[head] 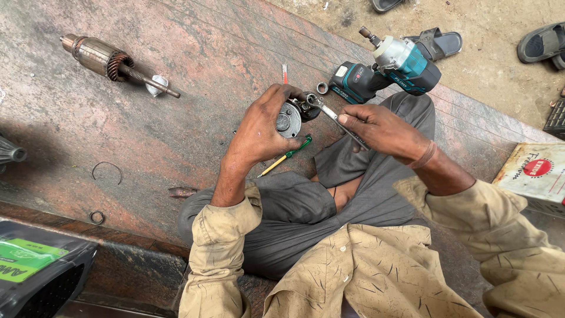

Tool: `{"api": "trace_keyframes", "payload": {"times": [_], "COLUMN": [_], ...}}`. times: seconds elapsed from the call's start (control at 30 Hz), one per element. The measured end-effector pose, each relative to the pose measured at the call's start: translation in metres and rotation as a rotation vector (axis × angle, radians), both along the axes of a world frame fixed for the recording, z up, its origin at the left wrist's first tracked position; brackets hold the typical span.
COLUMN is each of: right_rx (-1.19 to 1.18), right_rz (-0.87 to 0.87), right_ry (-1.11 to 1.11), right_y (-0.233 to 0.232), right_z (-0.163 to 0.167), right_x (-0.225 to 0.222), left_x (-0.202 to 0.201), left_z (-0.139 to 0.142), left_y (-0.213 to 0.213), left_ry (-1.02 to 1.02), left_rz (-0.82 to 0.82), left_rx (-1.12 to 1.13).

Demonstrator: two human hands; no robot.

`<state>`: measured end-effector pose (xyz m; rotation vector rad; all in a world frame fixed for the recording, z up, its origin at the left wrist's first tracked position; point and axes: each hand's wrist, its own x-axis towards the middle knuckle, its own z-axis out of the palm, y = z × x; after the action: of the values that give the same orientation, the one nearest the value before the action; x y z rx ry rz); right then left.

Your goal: The person sits on the ground repairing a starter motor. They use a cordless impact wrench to loosen parts on the starter, remove a solenoid and other components by hand, and use a wrench to work on bolts on the starter body, handling small parts and fasteners throughout.

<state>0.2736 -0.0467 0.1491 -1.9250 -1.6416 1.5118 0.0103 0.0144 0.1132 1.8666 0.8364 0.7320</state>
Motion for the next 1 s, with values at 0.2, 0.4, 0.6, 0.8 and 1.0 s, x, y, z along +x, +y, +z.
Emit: {"api": "trace_keyframes", "payload": {"times": [0.2,0.4,0.6,0.8,1.0], "right_rx": [0.104,0.379,0.008,-0.167,0.016], "right_rz": [0.136,0.161,0.187,-0.435,-0.266], "right_ry": [-0.135,-0.351,-0.234,0.583,0.434], "right_y": [0.021,0.047,0.017,-0.035,-0.04], "right_z": [0.003,0.003,0.014,-0.017,-0.01], "right_x": [0.017,0.023,-0.005,-0.085,-0.057], "left_x": [0.0,0.002,0.003,-0.004,-0.004], "left_z": [-0.004,-0.002,0.002,0.005,0.006], "left_y": [0.002,-0.001,-0.002,-0.002,0.0], "left_ry": [0.001,0.035,0.029,-0.019,-0.029], "left_rz": [0.002,0.023,0.045,-0.005,-0.025], "left_rx": [0.014,-0.008,-0.003,0.018,-0.008]}}
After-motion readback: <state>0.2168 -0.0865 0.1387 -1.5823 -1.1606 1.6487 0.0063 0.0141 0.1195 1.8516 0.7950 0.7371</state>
